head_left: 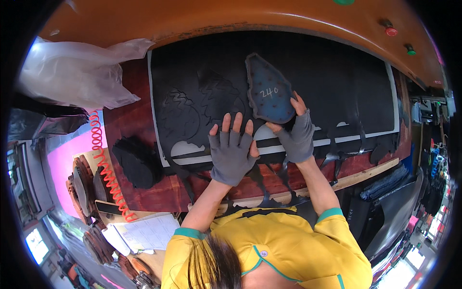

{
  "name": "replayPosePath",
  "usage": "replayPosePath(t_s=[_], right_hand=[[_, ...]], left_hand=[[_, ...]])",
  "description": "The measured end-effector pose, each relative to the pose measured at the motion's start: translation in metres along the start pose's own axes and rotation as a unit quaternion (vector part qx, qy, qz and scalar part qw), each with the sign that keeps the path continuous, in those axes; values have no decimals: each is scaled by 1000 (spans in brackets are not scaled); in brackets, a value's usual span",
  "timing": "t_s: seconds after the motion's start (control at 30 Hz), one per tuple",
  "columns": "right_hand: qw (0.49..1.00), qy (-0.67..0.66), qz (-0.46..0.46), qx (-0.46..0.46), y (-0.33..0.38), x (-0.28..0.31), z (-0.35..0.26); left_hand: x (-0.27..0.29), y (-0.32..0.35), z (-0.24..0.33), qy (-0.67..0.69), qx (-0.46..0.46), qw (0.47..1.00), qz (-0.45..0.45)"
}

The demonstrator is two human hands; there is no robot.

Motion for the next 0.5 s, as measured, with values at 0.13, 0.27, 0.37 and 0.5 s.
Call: replayPosePath(t_s=[0.13, 0.27, 0.37, 0.5], right_hand=[[1000, -3, 13, -5, -14, -11, 4], [999, 39, 13, -9, -33, -24, 14], [999, 27, 27, -18, -52, -33, 22], [998, 7, 38, -49, -81, -51, 35]], left_hand=[[-6, -15, -5, -5, -6, 1000, 19], [-13, -36, -15, -16, -11, 1000, 22], [-20, -50, -25, -27, -18, 999, 28], [-30, -77, -37, -53, -22, 997, 45]])
Point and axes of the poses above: each hand's wrist, its own y-axis away from the middle knuckle, its own x-axis out of the back of the hand, z = x × y, the point moved 7 cm from there along -y, towards the middle knuckle, and after that the axes turned 5 degrees about z, right-handed, at the moved point
